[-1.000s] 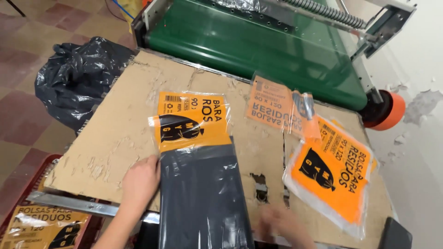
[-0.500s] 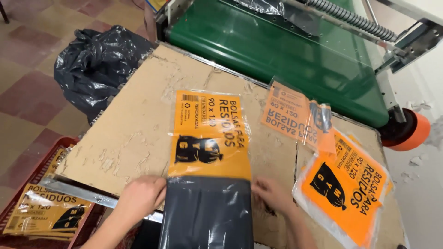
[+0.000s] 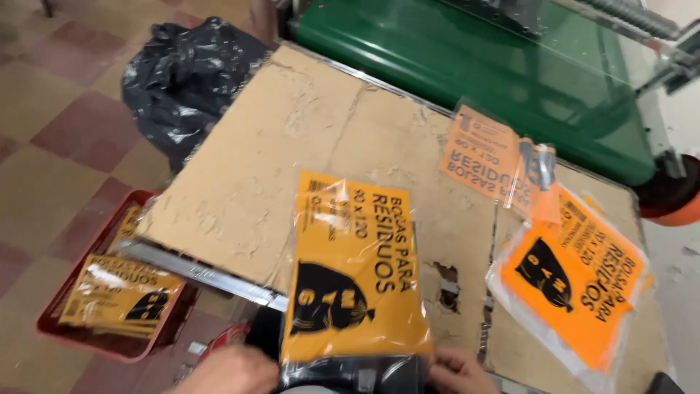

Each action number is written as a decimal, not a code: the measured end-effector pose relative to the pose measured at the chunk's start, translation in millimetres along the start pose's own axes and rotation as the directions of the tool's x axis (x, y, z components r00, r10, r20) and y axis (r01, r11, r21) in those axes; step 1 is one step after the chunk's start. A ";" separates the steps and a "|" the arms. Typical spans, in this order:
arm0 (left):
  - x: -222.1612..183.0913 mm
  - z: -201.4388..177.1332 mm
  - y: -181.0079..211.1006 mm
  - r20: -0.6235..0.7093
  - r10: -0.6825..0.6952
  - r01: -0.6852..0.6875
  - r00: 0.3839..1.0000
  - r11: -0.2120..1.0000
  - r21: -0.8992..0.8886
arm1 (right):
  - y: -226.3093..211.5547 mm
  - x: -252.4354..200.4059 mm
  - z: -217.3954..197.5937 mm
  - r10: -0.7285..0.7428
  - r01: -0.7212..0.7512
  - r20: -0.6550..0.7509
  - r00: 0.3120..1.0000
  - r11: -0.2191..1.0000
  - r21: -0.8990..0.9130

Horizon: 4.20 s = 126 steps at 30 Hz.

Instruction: Folding large black plastic bags and inserting them into labeled plastic packaging sleeves at a packaging station.

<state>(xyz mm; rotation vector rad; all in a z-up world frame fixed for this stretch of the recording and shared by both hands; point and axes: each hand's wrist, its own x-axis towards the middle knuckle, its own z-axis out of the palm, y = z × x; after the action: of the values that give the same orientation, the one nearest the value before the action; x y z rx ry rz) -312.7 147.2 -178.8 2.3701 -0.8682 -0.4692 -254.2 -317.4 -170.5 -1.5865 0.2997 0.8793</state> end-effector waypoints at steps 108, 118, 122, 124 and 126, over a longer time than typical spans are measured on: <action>576.9 -182.9 -122.9 -0.358 -0.564 -0.503 0.744 -0.120 -0.856 | -112.4 38.0 -282.6 -0.584 -0.059 -0.618 0.526 0.700 -0.712; 496.4 -218.9 -48.9 -0.232 -0.905 -0.732 0.356 -0.115 -0.672 | -143.6 73.3 -234.4 -0.882 0.083 -0.394 0.258 0.427 -0.900; 420.6 -237.7 39.6 -0.330 -0.884 -0.784 0.330 -0.062 -0.617 | -155.0 96.2 -203.6 -0.901 0.054 -0.337 0.273 0.364 -0.930; 383.3 -244.0 76.7 -0.372 -0.868 -0.801 0.328 -0.047 -0.597 | -161.5 101.6 -181.8 -0.900 0.047 -0.339 0.275 0.364 -0.930; 343.3 -249.0 114.0 -0.444 -0.846 -0.810 0.295 0.025 -0.585 | -165.7 105.2 -160.1 -0.896 -0.067 -0.375 0.238 0.370 -0.927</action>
<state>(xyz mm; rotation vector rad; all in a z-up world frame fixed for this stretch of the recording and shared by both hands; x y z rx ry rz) 6.1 -59.2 41.6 0.5510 0.3697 0.4570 -18.7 -398.3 -124.3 -2.7871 0.0142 -0.7398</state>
